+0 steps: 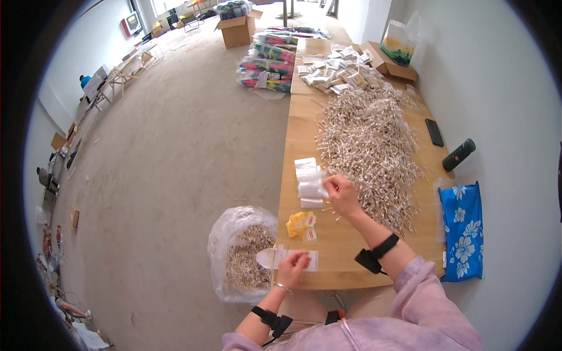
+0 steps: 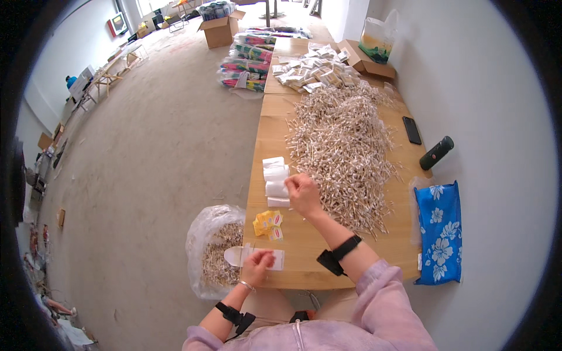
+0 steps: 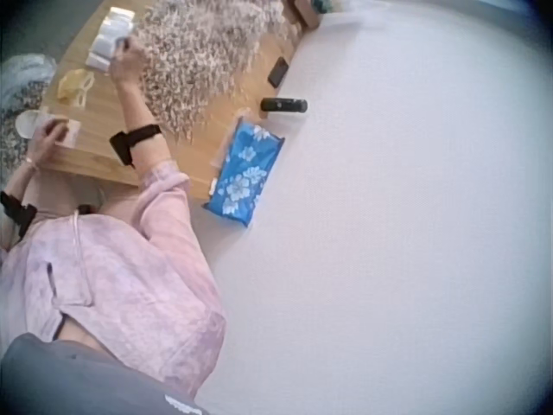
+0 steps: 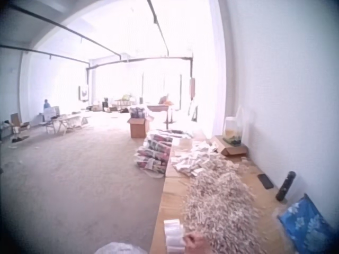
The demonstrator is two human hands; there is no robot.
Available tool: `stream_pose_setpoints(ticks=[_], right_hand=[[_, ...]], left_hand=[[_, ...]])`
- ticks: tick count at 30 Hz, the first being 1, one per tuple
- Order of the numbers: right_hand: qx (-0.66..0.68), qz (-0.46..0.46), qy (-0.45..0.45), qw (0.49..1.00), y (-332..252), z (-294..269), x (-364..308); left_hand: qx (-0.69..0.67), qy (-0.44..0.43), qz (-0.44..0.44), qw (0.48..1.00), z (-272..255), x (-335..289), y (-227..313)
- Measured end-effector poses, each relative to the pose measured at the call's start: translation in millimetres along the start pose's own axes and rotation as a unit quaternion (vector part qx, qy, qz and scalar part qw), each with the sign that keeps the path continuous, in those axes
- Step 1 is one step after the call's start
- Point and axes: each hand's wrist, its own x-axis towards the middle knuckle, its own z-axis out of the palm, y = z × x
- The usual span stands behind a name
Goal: The person is counting cotton swabs, aligning them, and placing them into small plastic bags for packaging.
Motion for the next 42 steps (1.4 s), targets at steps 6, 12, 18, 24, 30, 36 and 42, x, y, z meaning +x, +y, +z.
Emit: stream_pose_setpoints(ticks=[6, 12, 18, 24, 30, 36, 42], right_hand=[[0.298, 0.174, -0.226, 0.911, -35.0, 10.0, -99.9], [0.305, 0.148, -0.222, 0.914, -49.5, 22.3, -128.7], [0.110, 0.025, -0.278, 0.954, -55.1, 27.3, -128.5], [0.097, -0.038, -0.242, 0.965, -54.8, 55.8, -140.1], [0.076, -0.068, -0.240, 0.965, -56.5, 91.2, -155.7], [0.127, -0.018, -0.227, 0.965, -64.8, 102.6, -163.4], [0.184, 0.009, -0.212, 0.960, -65.1, 109.9, -162.7]], left_hand=[[-0.103, 0.125, 0.154, 0.975, 5.9, 3.3, 58.8], [-0.045, 0.128, 0.145, 0.980, -11.7, -20.7, 68.6], [0.199, 0.139, 0.215, 0.946, -32.6, -40.4, 65.9], [0.277, 0.320, 0.249, 0.871, -38.9, -57.7, 69.0], [0.003, 0.276, 0.127, 0.953, -60.2, -58.1, 41.8], [-0.083, 0.256, 0.145, 0.952, -67.0, -55.9, 30.7], [-0.047, 0.282, 0.148, 0.947, -61.0, -49.7, 41.1]])
